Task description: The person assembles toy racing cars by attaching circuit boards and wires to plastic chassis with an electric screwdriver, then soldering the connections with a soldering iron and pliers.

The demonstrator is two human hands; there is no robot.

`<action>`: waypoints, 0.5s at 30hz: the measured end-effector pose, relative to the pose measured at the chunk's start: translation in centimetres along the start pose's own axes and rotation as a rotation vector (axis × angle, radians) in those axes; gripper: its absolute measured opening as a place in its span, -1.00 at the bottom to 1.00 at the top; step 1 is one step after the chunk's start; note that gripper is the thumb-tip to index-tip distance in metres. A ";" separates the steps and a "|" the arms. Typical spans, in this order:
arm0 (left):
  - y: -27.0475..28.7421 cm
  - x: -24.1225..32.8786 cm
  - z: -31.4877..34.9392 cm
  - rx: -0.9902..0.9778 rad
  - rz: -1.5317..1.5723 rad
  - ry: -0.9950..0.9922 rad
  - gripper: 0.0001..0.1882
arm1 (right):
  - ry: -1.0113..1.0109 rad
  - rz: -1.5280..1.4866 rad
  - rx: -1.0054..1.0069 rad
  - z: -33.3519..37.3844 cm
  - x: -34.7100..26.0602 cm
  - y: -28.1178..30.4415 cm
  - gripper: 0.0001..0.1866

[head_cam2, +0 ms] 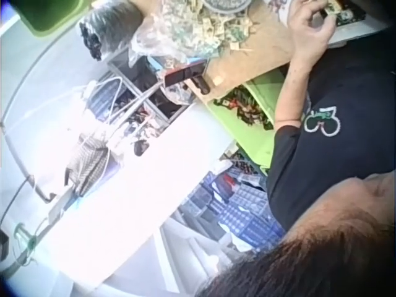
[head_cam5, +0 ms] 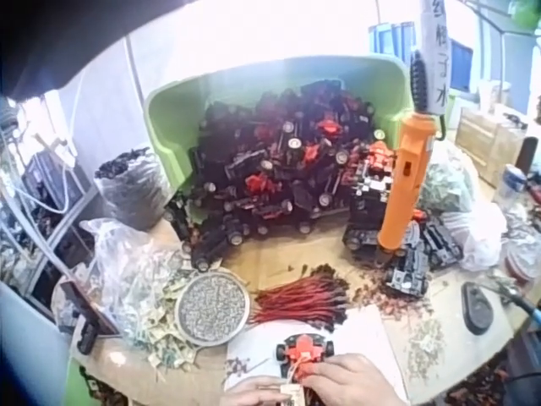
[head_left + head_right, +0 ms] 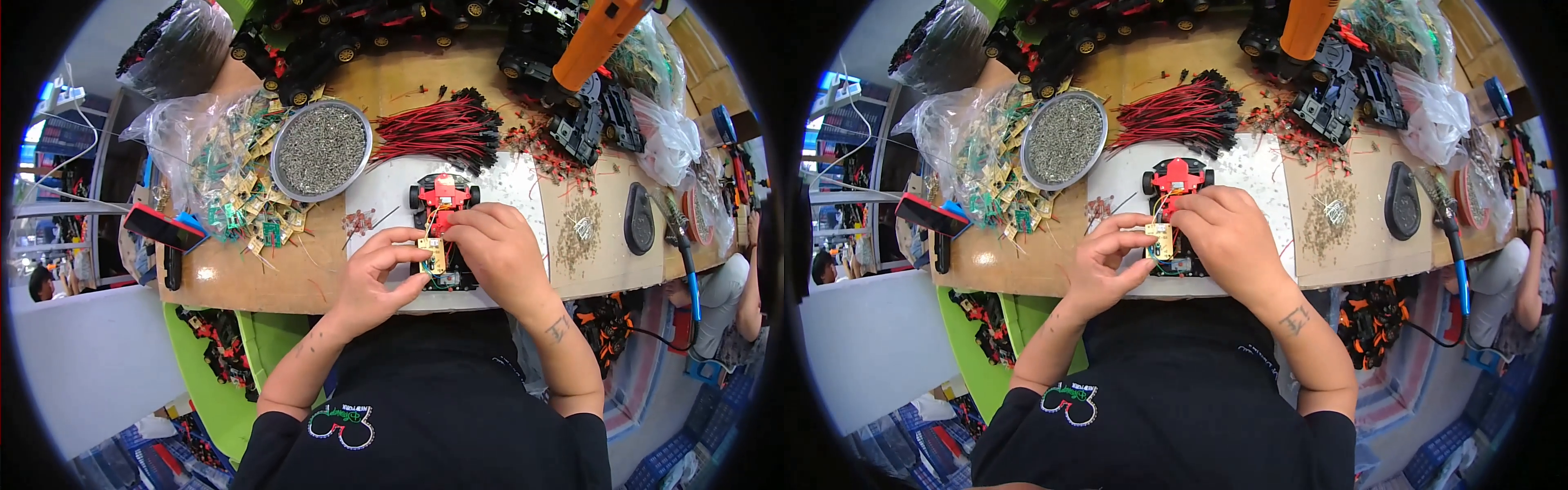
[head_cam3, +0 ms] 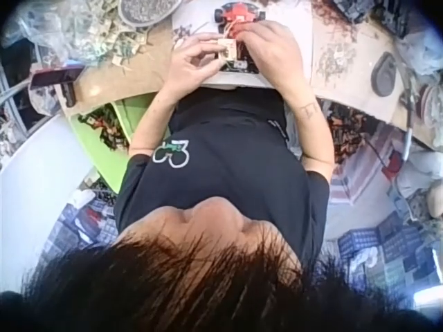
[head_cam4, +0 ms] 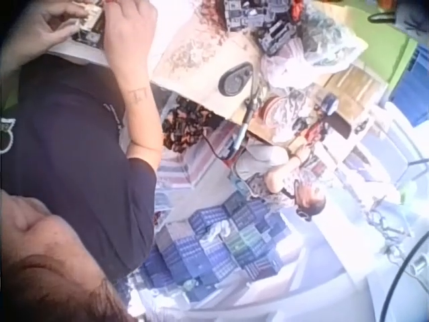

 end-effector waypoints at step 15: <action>-1.5 0.1 -1.8 -0.035 -0.135 -0.072 -0.68 | -0.180 -0.065 0.098 3.9 0.1 0.2 -0.78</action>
Point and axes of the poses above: each hand's wrist, its own z-axis away from the middle knuckle, its own y-axis out of the back of the hand, x = y × z, the point moved 4 cm from there along -z, towards the middle knuckle, and after that the axes turned 6 degrees about x, right-handed, at the moved point
